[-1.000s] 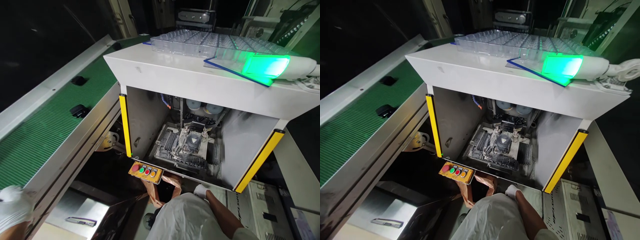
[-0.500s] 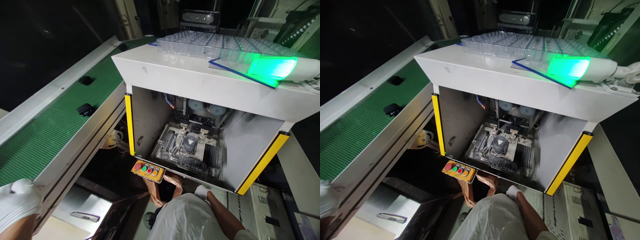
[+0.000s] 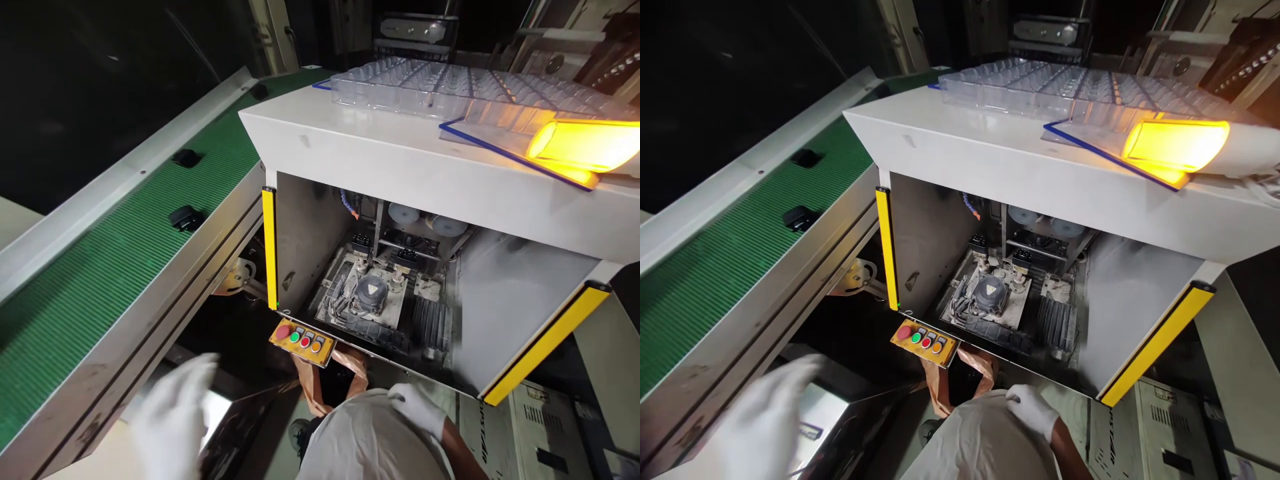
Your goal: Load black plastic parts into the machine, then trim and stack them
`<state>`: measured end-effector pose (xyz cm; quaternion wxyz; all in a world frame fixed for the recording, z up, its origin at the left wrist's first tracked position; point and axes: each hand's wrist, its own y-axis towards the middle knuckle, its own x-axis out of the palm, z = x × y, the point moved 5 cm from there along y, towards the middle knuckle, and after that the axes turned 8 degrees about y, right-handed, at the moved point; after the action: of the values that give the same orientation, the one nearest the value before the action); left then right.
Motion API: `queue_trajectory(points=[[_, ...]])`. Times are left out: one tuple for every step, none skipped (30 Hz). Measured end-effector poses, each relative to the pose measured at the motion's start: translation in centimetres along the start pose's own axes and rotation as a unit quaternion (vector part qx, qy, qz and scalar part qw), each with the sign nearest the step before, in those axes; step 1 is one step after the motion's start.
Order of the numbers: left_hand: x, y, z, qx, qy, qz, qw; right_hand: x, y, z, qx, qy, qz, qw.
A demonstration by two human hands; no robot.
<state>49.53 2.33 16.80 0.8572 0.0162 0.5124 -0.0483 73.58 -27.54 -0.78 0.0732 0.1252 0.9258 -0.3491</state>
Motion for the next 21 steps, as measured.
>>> queue_trajectory(points=[[2.8,-1.6,0.2,0.008,-0.057,-0.093,0.994,-0.9,0.0,-0.7,-0.015,0.030,-0.001,0.999],[5.9,-3.3,0.8,0.028,-0.105,-0.224,0.968,-2.3,0.0,-1.7,-0.040,0.060,0.014,0.997],[8.6,-4.8,1.7,0.045,-0.139,-0.325,0.935,-4.4,0.0,-3.0,-0.070,0.084,0.050,0.993],[10.7,-5.7,2.8,0.063,-0.161,-0.392,0.904,-7.0,0.3,-4.2,-0.096,0.101,0.104,0.985],[12.1,-5.5,4.2,0.080,-0.179,-0.413,0.889,-9.9,0.7,-5.6,-0.120,0.106,0.171,0.972],[13.1,-4.2,5.8,0.094,-0.197,-0.392,0.893,-12.8,1.4,-7.0,-0.142,0.104,0.245,0.953],[13.7,-2.0,7.8,0.108,-0.217,-0.345,0.907,-15.5,2.3,-8.4,-0.165,0.108,0.309,0.930],[14.0,0.7,10.0,0.121,-0.236,-0.282,0.922,-17.8,3.5,-9.9,-0.194,0.112,0.350,0.909],[14.3,3.5,12.3,0.131,-0.251,-0.231,0.931,-19.4,5.1,-11.4,-0.218,0.118,0.358,0.900],[14.9,6.0,14.9,0.151,-0.278,-0.215,0.924,-20.4,6.8,-12.8,-0.241,0.123,0.341,0.900],[15.8,8.2,17.6,0.180,-0.310,-0.229,0.905,-20.9,8.5,-14.1,-0.264,0.130,0.314,0.903],[16.8,9.9,20.2,0.211,-0.334,-0.261,0.881,-21.0,10.0,-15.2,-0.283,0.140,0.281,0.906],[18.0,11.0,22.5,0.234,-0.351,-0.308,0.853,-20.9,11.2,-16.2,-0.298,0.154,0.252,0.908],[19.3,11.6,24.4,0.252,-0.356,-0.364,0.823,-20.7,12.0,-16.8,-0.310,0.171,0.234,0.906],[20.5,11.8,25.8,0.264,-0.351,-0.421,0.794,-20.5,12.6,-17.3,-0.316,0.189,0.226,0.902],[21.6,11.7,26.9,0.272,-0.341,-0.472,0.766,-20.3,12.9,-17.5,-0.317,0.203,0.226,0.898],[22.5,11.4,27.5,0.277,-0.330,-0.512,0.743,-20.1,13.0,-17.6,-0.317,0.211,0.229,0.896],[23.1,11.1,27.9,0.283,-0.322,-0.539,0.725,-20.0,13.0,-17.6,-0.319,0.212,0.236,0.893],[23.5,10.9,28.1,0.289,-0.320,-0.552,0.714,-19.9,13.0,-17.6,-0.322,0.209,0.245,0.890],[23.7,10.8,28.1,0.295,-0.322,-0.556,0.707,-19.8,13.0,-17.6,-0.326,0.208,0.256,0.886],[23.7,10.7,28.2,0.297,-0.328,-0.554,0.705,-19.7,13.0,-17.6,-0.330,0.211,0.269,0.880]])
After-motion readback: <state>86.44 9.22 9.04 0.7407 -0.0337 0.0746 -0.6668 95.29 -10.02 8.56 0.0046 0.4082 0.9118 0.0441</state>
